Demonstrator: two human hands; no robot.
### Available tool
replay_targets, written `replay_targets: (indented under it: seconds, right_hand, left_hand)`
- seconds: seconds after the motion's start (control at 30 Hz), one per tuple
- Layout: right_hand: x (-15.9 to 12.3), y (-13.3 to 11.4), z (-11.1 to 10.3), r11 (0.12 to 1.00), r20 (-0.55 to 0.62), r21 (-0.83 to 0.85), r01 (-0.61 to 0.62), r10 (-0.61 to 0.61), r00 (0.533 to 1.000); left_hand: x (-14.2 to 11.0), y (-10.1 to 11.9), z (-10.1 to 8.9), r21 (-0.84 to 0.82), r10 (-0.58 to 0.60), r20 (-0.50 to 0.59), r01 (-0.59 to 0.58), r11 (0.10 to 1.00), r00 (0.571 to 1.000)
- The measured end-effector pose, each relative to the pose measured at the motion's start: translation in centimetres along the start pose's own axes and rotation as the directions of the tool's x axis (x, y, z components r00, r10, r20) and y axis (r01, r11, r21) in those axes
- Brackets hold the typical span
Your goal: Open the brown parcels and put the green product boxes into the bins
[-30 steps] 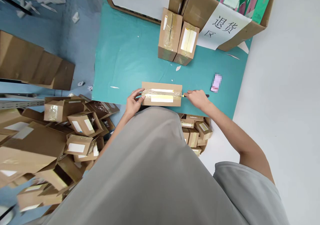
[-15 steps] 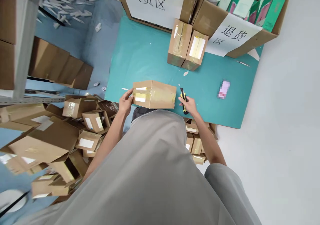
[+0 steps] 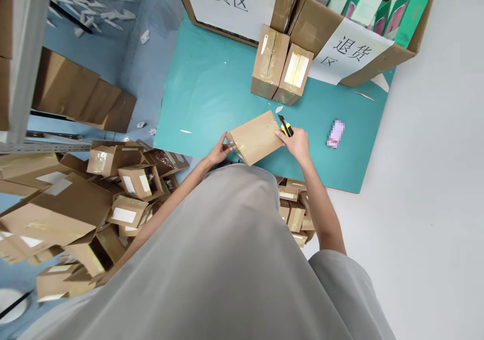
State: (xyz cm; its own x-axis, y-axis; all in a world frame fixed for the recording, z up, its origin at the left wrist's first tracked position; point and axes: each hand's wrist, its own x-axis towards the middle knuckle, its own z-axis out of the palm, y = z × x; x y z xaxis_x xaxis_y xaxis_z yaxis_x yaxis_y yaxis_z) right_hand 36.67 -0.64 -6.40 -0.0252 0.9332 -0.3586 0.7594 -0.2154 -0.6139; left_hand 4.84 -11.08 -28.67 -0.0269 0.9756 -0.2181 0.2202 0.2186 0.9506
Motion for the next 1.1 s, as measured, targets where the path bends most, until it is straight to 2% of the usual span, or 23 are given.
replay_targets:
  seconds: [0.1,0.2,0.27,0.37,0.43,0.5,0.6,0.7,0.9,1.1]
  right_hand:
    - [-0.4,-0.7,0.6,0.988,-0.018,-0.148,0.044,-0.047,0.999]
    - [-2.0,-1.4,1.9,0.977,-0.034,-0.199,0.078,-0.086,0.996]
    - [-3.5,-1.9,2.7,0.976,-0.023,-0.203,0.081,-0.088,0.996]
    - [-5.7,-2.9,3.4,0.978,0.020,-0.199,0.068,-0.065,0.998]
    - [-7.0,-3.9,3.7,0.974,0.085,-0.200,0.104,-0.089,0.992]
    - [-8.1,-5.2,4.1,0.952,0.191,-0.233,0.196,-0.153,0.970]
    - [-9.0,-7.6,4.9,0.874,0.358,-0.329,0.358,-0.235,0.904]
    - [-8.9,-9.9,5.8,0.803,0.444,-0.398,0.444,-0.255,0.859]
    - [-8.2,-12.5,6.9,0.761,0.512,-0.434,0.482,-0.232,0.827]
    - [-9.0,-13.9,7.0,0.749,0.517,-0.504,0.429,-0.136,0.845]
  left_hand:
    - [0.3,2.3,-1.4,0.063,-0.042,-0.046,0.045,0.997,0.998]
    - [0.2,5.8,-3.9,-0.041,0.022,-0.080,-0.025,0.999,0.997]
    - [-0.1,8.3,-5.1,-0.100,0.010,-0.080,-0.018,0.995,0.997]
    - [-0.5,11.5,-6.0,-0.072,0.003,-0.075,-0.008,0.997,0.997]
    - [-0.5,12.7,-6.1,-0.040,-0.002,-0.076,-0.001,0.999,0.997]
    - [-0.4,13.3,-6.1,-0.021,-0.014,-0.076,0.013,1.000,0.997]
    - [0.1,13.4,-6.3,-0.004,-0.027,-0.061,0.027,1.000,0.998]
    - [0.6,13.3,-6.7,-0.008,-0.023,-0.041,0.022,1.000,0.999]
    - [0.7,12.9,-6.8,-0.040,-0.019,-0.037,0.017,0.999,0.999]
    - [0.6,12.9,-6.7,-0.040,-0.017,-0.043,0.015,0.999,0.999]
